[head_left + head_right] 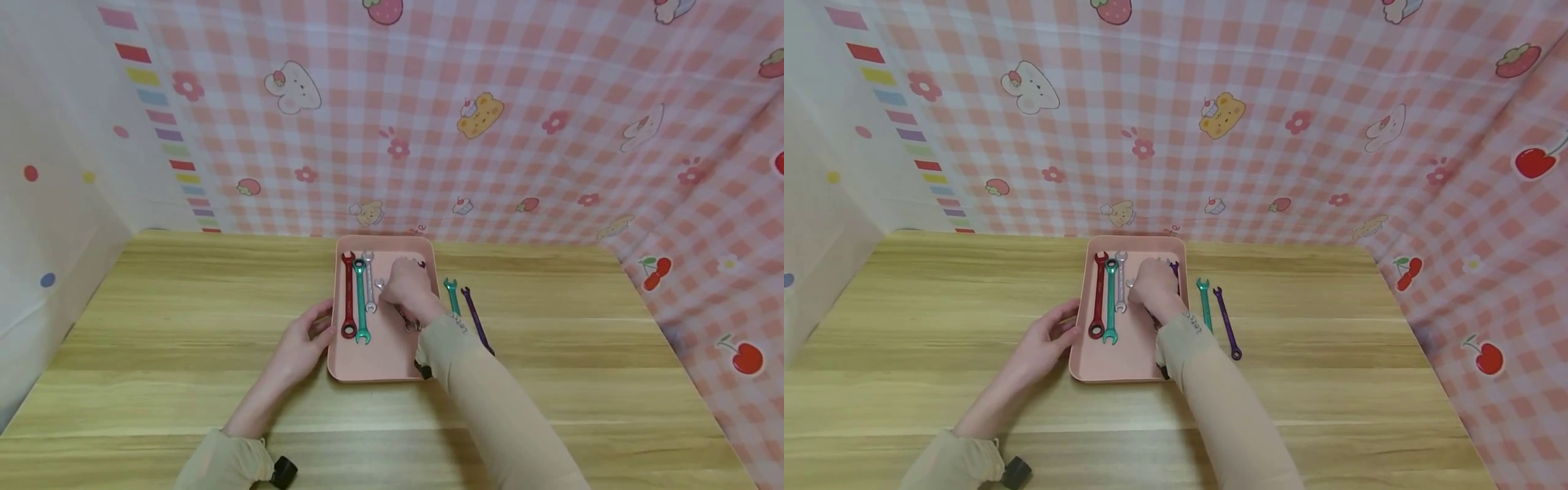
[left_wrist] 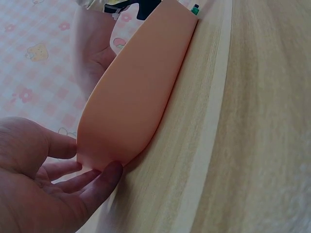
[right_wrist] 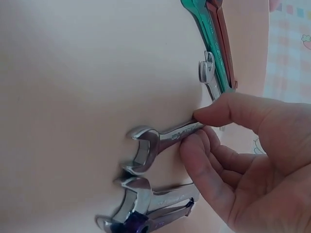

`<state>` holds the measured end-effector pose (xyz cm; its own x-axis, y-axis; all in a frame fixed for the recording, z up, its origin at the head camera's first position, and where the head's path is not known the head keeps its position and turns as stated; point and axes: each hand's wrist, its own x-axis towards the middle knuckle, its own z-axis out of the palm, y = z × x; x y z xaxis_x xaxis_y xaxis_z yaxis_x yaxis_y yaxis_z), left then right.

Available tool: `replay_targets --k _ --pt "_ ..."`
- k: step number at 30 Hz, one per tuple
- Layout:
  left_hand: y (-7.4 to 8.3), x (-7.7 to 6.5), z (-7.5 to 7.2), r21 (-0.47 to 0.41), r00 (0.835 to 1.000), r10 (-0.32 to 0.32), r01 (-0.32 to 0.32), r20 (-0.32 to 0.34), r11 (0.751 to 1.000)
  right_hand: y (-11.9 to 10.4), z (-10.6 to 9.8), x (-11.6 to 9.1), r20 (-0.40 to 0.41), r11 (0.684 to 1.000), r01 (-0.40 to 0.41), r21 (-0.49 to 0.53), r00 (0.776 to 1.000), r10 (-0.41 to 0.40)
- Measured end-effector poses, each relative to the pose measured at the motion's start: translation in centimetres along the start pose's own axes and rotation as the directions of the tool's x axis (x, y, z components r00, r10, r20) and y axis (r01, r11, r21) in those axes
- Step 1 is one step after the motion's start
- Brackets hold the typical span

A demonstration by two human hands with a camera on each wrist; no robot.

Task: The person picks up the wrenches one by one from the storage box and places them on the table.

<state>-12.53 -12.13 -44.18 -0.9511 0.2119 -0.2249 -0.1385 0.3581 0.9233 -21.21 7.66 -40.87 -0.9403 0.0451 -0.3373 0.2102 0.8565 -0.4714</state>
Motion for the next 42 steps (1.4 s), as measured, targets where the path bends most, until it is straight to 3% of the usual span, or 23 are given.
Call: replay_targets --k 5,10,20,36,42 --pt "0.0 0.0 0.1 -0.006 1.0 -0.01 0.01 0.004 1.0 -0.1 0.3 -0.1 0.032 1.0 -0.019 0.024 0.999 0.018" --pt "0.0 0.1 0.0 0.001 1.0 -0.018 0.018 0.005 1.0 -0.1 0.2 0.2 0.042 0.999 0.009 -0.036 0.999 -0.007" --pt "0.2 0.0 0.0 -0.017 1.0 0.01 -0.01 -0.003 1.0 0.3 -0.3 0.5 0.094 0.993 0.005 0.12 0.995 -0.016" --pt "0.0 0.0 0.0 -0.017 1.0 0.005 -0.005 -0.003 1.0 0.3 -1.6 0.3 0.074 0.97 0.148 0.191 0.983 -0.165" --pt "0.0 0.0 0.0 -0.004 1.0 0.01 -0.01 0.004 1.0 0.7 -3.3 -0.5 0.044 0.918 0.236 0.319 0.964 -0.263"
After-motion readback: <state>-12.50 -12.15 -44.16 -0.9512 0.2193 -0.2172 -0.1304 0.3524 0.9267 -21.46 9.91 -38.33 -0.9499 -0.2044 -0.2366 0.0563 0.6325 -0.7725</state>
